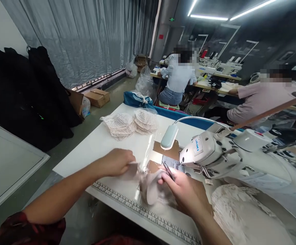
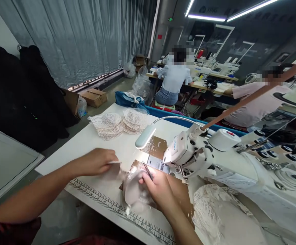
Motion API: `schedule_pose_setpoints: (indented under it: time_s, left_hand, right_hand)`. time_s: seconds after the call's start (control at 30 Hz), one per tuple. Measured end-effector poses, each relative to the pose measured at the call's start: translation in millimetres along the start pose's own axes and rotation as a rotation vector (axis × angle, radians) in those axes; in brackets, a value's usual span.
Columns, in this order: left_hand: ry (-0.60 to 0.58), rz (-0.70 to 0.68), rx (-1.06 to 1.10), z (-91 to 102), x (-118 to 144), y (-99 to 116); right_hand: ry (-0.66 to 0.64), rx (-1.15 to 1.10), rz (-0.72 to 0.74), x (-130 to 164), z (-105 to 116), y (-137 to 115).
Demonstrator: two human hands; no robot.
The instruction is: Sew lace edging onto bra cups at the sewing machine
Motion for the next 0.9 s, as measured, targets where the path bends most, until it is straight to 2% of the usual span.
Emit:
schedule_pose_setpoints:
  time_s: [0.03, 0.07, 0.1, 0.17, 0.23, 0.27, 0.3, 0.33, 0.43, 0.5, 0.6, 0.67, 0.73, 0.77, 0.83, 0.9]
  left_hand:
    - [0.093, 0.041, -0.035, 17.0, 0, -17]
    - [0.222, 0.086, -0.066, 38.9, -1, -33]
    - [0.378, 0.126, -0.097, 63.9, -1, -49]
    - [0.703, 0.183, -0.147, 112.4, 2, -74]
    - [0.950, 0.190, -0.160, 143.6, 0, -93]
    - [1.015, 0.195, -0.152, 149.7, -4, -102]
    - [1.024, 0.211, -0.137, 148.8, -12, -111]
    - [0.964, 0.233, -0.123, 140.4, -24, -120]
    - [0.656, 0.283, -0.087, 89.4, -60, -139]
    - [0.566, 0.278, -0.076, 62.0, -66, -142]
    - [0.533, 0.234, -0.052, 48.5, -59, -133]
    - [0.544, 0.186, -0.043, 54.2, -48, -115]
    - [0.554, 0.146, -0.034, 62.1, -39, -89]
    - [0.508, 0.110, -0.025, 61.0, -37, -72]
    - [0.459, 0.005, 0.033, 57.1, -35, -31]
    - [0.353, -0.226, 0.097, 41.8, -34, 29]
  right_hand:
    - [-0.011, -0.012, 0.050, -17, -8, -13]
    - [0.054, -0.025, 0.095, -35, -7, -25]
    - [0.122, -0.056, 0.152, -53, -5, -37]
    - [0.260, -0.109, 0.356, -86, 3, -67]
    - [0.380, -0.032, 0.544, -115, 12, -88]
    - [0.423, 0.036, 0.606, -129, 15, -93]
    - [0.435, 0.104, 0.634, -143, 15, -93]
    - [0.406, 0.184, 0.616, -158, 12, -86]
    - [0.319, 0.308, 0.489, -182, 3, -50]
    - [0.292, 0.328, 0.444, -174, -1, -28]
    - [0.216, 0.352, 0.413, -129, -4, -11]
    - [0.115, 0.386, 0.409, -84, -7, -7]
    - [-0.076, 0.516, 0.455, -35, -19, -5]
    - [-0.130, 0.575, 0.450, -11, -22, -1]
    - [-0.157, 0.689, 0.413, 31, -20, 12]
    - [-0.116, 0.787, 0.347, 65, -14, 30]
Point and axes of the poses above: each hand's wrist, its own x-axis away from the middle knuckle, its own z-axis out of the back of the hand, y = z × x, the point moved 9 cm from there along -x, towards the middle knuckle, and after that the axes turned 5 degrees about z, right-handed, at the moved point
